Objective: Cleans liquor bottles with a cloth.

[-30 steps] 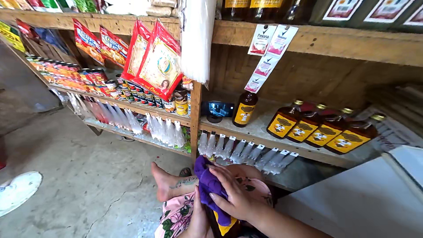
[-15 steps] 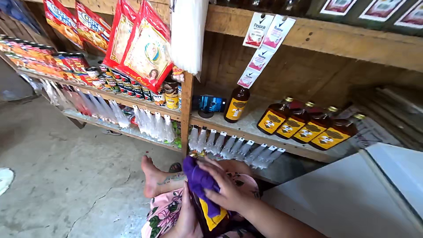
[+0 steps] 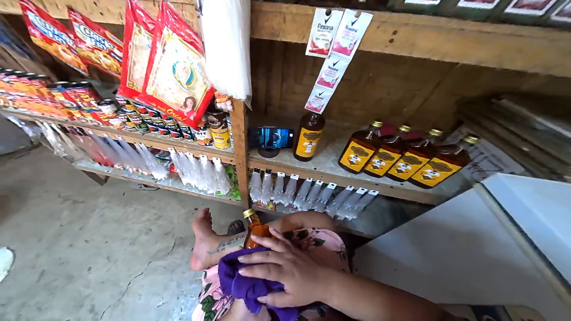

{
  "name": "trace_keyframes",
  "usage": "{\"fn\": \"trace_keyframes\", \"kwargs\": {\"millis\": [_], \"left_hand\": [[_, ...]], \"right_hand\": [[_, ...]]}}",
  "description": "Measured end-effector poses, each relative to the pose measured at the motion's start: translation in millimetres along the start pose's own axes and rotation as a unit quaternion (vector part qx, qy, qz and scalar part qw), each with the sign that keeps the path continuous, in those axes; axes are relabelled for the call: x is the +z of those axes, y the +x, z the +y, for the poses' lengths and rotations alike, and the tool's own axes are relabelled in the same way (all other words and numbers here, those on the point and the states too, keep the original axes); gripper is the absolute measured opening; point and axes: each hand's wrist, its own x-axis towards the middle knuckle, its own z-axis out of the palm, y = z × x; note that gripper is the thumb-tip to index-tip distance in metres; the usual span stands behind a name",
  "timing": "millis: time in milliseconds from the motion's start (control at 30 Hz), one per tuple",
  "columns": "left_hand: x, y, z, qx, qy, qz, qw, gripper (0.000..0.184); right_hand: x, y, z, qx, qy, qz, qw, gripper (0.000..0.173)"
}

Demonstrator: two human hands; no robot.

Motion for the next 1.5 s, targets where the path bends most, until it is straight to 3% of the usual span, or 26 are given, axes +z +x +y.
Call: {"fn": "trace_keyframes", "kwargs": {"millis": [67, 100, 200, 300, 400, 567, 733, 900, 1033, 1167, 1333, 1433, 1500], "left_hand": [[-13, 1, -16, 0.052, -0.104, -0.076, 0.99, 0.032], [-15, 1, -21, 0.04, -0.143, -0.098, 0.984, 0.033], [-44, 10, -71, -0.096, -0.294, -0.209, 0.928, 0.062], [-38, 10, -71, -0.189, -0.312, -0.16, 0.917, 0.076], [-52, 17, -88, -0.18, -0.348, -0.216, 0.894, 0.077], [-51, 15, -89, -0.165, -0.353, -0.174, 0.904, 0.073], [-50, 5, -80, -0.233, -0.374, -0.155, 0.884, 0.077], [-50, 12, -82, -0.203, -0.37, -0.19, 0.886, 0.08], [-32, 8, -58, -0.207, -0.32, -0.133, 0.915, 0.077], [-35, 9, -64, -0.208, -0.329, -0.134, 0.911, 0.078], [-49, 15, -90, -0.19, -0.404, -0.188, 0.875, 0.079], [-48, 3, -88, -0.195, -0.382, -0.141, 0.892, 0.068], [-46, 0, -80, -0.225, -0.355, -0.105, 0.901, 0.072]], "right_hand": [[0, 0, 6, 0.037, 0.014, 0.035, 0.999, 0.046], [0, 1, 9, 0.063, 0.029, 0.052, 0.996, 0.048], [-1, 2, 18, 0.171, 0.092, 0.096, 0.976, 0.062], [2, 2, 22, 0.222, 0.112, 0.153, 0.957, 0.073], [4, 3, 20, 0.164, 0.072, 0.168, 0.969, 0.058], [-1, 4, 0, 0.085, 0.0, 0.091, 0.992, 0.041], [-1, 3, -3, 0.019, -0.018, 0.025, 0.999, 0.033], [-1, 3, 12, 0.066, 0.051, 0.076, 0.994, 0.033], [0, 1, 24, 0.154, 0.107, 0.125, 0.974, 0.038], [-2, 2, 23, 0.201, 0.12, 0.141, 0.962, 0.042], [-1, 0, 8, 0.096, 0.032, 0.102, 0.99, 0.032], [-1, 2, -3, 0.001, -0.014, 0.042, 0.999, 0.027], [1, 2, -2, -0.012, -0.02, 0.025, 0.999, 0.029]]}}
